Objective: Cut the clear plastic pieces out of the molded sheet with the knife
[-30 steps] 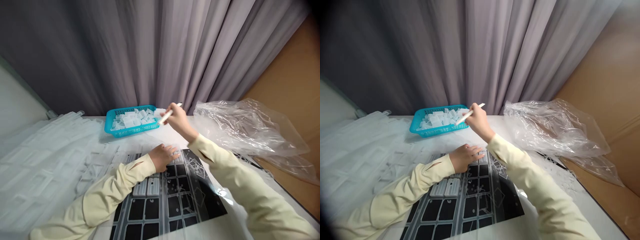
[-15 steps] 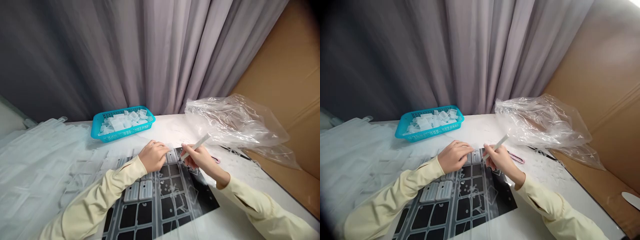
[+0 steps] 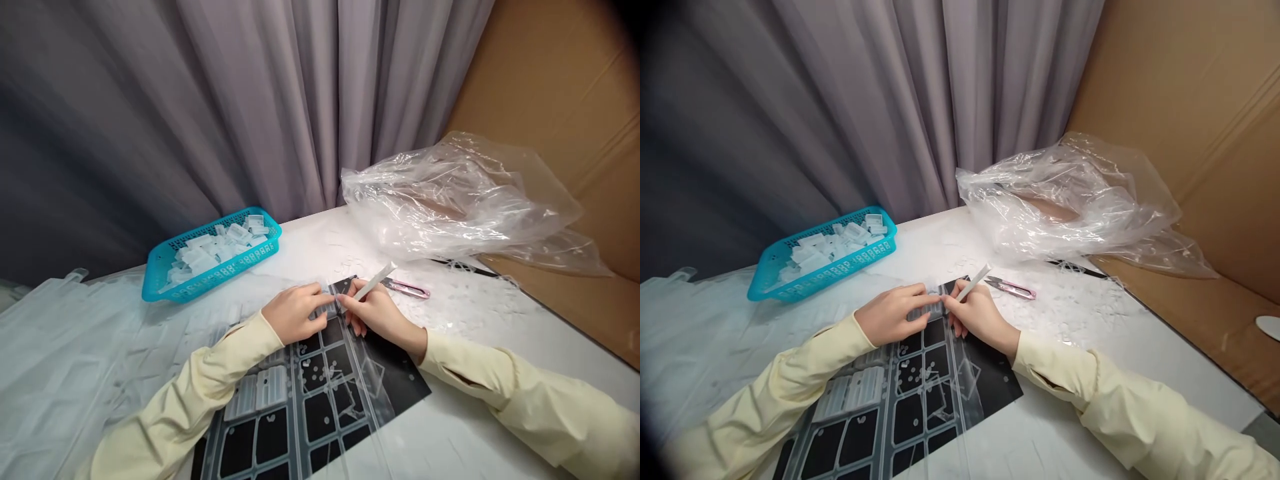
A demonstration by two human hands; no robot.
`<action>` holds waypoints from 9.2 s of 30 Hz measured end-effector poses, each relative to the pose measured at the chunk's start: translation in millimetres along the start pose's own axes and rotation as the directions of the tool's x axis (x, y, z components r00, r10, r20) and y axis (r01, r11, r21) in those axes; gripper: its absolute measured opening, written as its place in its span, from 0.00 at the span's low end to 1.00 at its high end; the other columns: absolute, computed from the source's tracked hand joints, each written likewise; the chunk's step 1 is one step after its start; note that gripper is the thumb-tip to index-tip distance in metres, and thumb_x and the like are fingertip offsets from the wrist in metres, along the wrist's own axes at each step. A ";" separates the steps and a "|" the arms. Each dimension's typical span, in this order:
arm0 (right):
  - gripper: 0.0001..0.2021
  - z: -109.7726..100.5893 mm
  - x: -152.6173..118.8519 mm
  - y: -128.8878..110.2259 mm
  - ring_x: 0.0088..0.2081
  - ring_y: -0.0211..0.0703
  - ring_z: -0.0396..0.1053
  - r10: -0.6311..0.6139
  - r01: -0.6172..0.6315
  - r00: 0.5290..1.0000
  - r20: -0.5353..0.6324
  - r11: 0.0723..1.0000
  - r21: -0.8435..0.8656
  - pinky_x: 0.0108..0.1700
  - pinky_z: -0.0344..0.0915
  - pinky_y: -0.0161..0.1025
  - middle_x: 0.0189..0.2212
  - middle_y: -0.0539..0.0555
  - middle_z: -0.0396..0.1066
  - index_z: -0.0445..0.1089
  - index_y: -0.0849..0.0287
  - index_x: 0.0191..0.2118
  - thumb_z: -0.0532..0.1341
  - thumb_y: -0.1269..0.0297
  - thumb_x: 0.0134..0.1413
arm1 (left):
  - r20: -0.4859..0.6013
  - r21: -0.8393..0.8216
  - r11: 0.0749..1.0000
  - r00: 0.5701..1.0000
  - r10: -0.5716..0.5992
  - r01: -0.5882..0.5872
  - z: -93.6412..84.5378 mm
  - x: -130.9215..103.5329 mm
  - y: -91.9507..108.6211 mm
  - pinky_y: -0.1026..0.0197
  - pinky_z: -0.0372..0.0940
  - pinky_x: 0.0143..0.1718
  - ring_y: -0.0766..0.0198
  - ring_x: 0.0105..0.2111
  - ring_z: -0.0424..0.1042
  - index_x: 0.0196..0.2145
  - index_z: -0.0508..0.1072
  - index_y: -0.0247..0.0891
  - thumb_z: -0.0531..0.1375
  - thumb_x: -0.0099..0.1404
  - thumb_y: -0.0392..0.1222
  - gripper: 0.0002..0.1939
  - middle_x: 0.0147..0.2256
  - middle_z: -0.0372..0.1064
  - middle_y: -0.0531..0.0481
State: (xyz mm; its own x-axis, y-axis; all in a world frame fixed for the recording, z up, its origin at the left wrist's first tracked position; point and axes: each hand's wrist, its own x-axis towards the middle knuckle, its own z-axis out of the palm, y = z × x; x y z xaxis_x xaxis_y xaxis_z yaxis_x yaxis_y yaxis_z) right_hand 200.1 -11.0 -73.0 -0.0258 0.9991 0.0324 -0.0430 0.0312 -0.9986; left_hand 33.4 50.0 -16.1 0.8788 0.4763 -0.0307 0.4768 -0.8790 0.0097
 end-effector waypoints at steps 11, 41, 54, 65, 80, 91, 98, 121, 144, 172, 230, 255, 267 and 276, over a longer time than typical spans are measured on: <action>0.09 3.4 -0.6 -1.7 0.10 0.32 0.58 -0.082 0.079 0.996 -0.021 0.990 -0.117 0.09 0.52 0.28 0.12 0.43 0.60 0.55 0.56 0.22 0.54 0.68 0.50 | -0.126 0.185 0.977 0.983 0.131 -0.106 5.8 5.1 7.2 0.55 0.59 0.37 0.56 0.40 0.63 0.32 0.72 0.40 0.56 0.59 0.40 0.05 0.38 0.63 0.46; 0.11 1.9 3.6 -7.5 0.10 0.31 0.55 -0.096 0.091 0.995 -0.021 0.980 -0.176 0.10 0.47 0.28 0.12 0.43 0.60 0.55 0.56 0.24 0.52 0.62 0.55 | -0.675 -0.224 0.966 0.736 -0.060 -0.127 21.1 -16.1 -11.0 0.70 0.70 0.30 0.70 0.30 0.71 0.34 0.74 0.36 0.55 0.62 0.33 0.07 0.31 0.70 0.49; 0.10 -0.4 27.8 -1.4 0.34 0.40 0.61 -0.491 0.628 0.756 0.433 0.355 -0.693 0.34 0.61 0.35 0.32 0.53 0.62 0.52 0.58 0.35 0.54 0.76 0.49 | -0.556 -0.411 0.906 0.816 -0.161 -0.102 34.0 -18.1 -12.6 0.65 0.70 0.36 0.65 0.38 0.70 0.39 0.68 0.37 0.53 0.59 0.35 0.10 0.38 0.69 0.47; 0.08 1.8 31.1 -2.2 0.31 0.46 0.57 -0.429 0.704 0.626 0.651 -0.048 -0.709 0.34 0.58 0.41 0.29 0.57 0.63 0.58 0.62 0.34 0.47 0.80 0.54 | -0.111 -0.268 0.959 0.986 -0.125 0.092 35.1 -17.4 -24.0 0.46 0.45 0.58 0.52 0.56 0.57 0.63 0.34 0.35 0.59 0.51 0.44 0.49 0.57 0.57 0.42; 0.03 11.7 -16.5 -14.9 0.24 0.41 0.58 -0.348 0.586 0.729 0.589 -0.127 -0.800 0.28 0.49 0.39 0.23 0.53 0.63 0.60 0.60 0.29 0.52 0.73 0.52 | -0.103 -0.142 0.988 0.992 -0.068 0.053 39.6 -16.3 -22.0 0.45 0.43 0.58 0.55 0.59 0.53 0.60 0.52 0.44 0.55 0.60 0.57 0.33 0.59 0.53 0.45; 0.05 16.6 -19.0 -67.1 0.14 0.33 0.46 -0.255 0.283 0.934 0.251 0.096 -0.954 0.20 0.36 0.36 0.12 0.47 0.54 0.55 0.58 0.24 0.55 0.71 0.40 | -0.152 -0.099 0.995 0.988 -0.010 -0.006 45.4 -17.5 -21.4 0.46 0.48 0.56 0.54 0.59 0.53 0.60 0.52 0.43 0.53 0.59 0.63 0.37 0.59 0.53 0.45; 0.09 70.4 104.8 -121.9 0.23 0.37 0.55 -0.448 0.391 0.875 0.182 0.436 -0.811 0.24 0.47 0.34 0.21 0.49 0.57 0.53 0.58 0.27 0.56 0.75 0.44 | -0.311 -0.035 0.999 0.950 -0.032 0.022 53.0 -20.0 -20.8 0.48 0.53 0.54 0.51 0.57 0.57 0.60 0.50 0.34 0.51 0.59 0.65 0.41 0.58 0.54 0.38; 0.14 30.4 14.6 -9.6 0.07 0.29 0.51 0.107 -0.108 0.994 -0.017 0.992 -0.066 0.09 0.41 0.27 0.09 0.43 0.61 0.50 0.56 0.21 0.57 0.59 0.49 | -0.427 -0.018 0.977 0.882 -0.199 0.211 42.1 -23.8 -19.7 0.63 0.44 0.19 0.66 0.14 0.59 0.13 0.65 0.39 0.49 0.62 0.42 0.21 0.11 0.59 0.53; 0.13 30.5 11.6 -1.2 0.11 0.29 0.52 -0.103 0.110 0.994 0.044 0.975 -0.196 0.14 0.47 0.28 0.09 0.42 0.55 0.50 0.57 0.15 0.52 0.71 0.44 | -0.175 0.209 0.962 0.974 -0.141 0.177 31.9 -22.8 1.6 0.62 0.54 0.21 0.56 0.24 0.72 0.27 0.70 0.34 0.52 0.60 0.46 0.14 0.23 0.71 0.45; 0.15 33.2 12.1 -6.2 0.16 0.29 0.47 -0.191 0.197 0.980 0.051 0.940 -0.279 0.19 0.43 0.30 0.11 0.41 0.46 0.46 0.57 0.15 0.53 0.73 0.44 | -0.079 -0.051 0.983 0.980 -0.180 0.177 11.6 -23.9 -41.4 0.66 0.52 0.22 0.68 0.18 0.61 0.19 0.62 0.37 0.43 0.64 0.41 0.18 0.16 0.60 0.54; 0.05 45.0 -12.5 -76.2 0.15 0.33 0.47 -0.392 0.383 0.871 0.297 0.164 -0.909 0.21 0.38 0.35 0.15 0.48 0.57 0.55 0.58 0.23 0.54 0.72 0.41 | -0.082 0.070 0.995 0.995 -0.065 0.071 35.3 -29.1 -33.4 0.53 0.57 0.49 0.54 0.52 0.62 0.55 0.60 0.38 0.51 0.52 0.29 0.31 0.57 0.58 0.45; 0.12 -10.8 27.3 -14.5 0.11 0.29 0.48 0.037 -0.039 0.992 0.123 0.999 0.017 0.15 0.40 0.30 0.12 0.46 0.61 0.60 0.60 0.24 0.54 0.57 0.52 | -0.118 0.038 0.985 0.979 -0.164 0.169 1.5 -11.7 -24.2 0.52 0.56 0.47 0.57 0.47 0.66 0.45 0.70 0.37 0.51 0.59 0.33 0.18 0.44 0.71 0.47; 0.10 -6.7 40.3 4.6 0.08 0.30 0.50 0.020 -0.017 0.999 -0.038 0.998 0.056 0.11 0.42 0.29 0.11 0.44 0.63 0.51 0.56 0.22 0.53 0.63 0.49 | -0.009 0.053 0.986 0.987 -0.159 0.159 10.0 28.4 -32.6 0.62 0.61 0.34 0.61 0.34 0.70 0.47 0.71 0.41 0.56 0.60 0.48 0.18 0.37 0.68 0.50; 0.09 -6.6 42.1 0.9 0.08 0.30 0.51 0.028 -0.026 0.997 -0.067 0.999 0.033 0.10 0.43 0.29 0.10 0.44 0.63 0.51 0.55 0.22 0.52 0.65 0.48 | -0.039 0.102 0.986 0.991 -0.126 0.129 13.0 31.3 -28.8 0.61 0.61 0.37 0.60 0.38 0.70 0.43 0.70 0.38 0.56 0.59 0.46 0.16 0.37 0.70 0.50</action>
State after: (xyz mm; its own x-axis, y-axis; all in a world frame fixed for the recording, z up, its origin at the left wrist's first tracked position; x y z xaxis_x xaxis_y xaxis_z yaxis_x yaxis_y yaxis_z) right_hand 205.6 31.2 -72.8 0.0397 0.9992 0.0011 -0.0753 0.0041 -0.9972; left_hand 46.9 89.9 -30.3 0.8119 0.5838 0.0077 0.5817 -0.8077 -0.0964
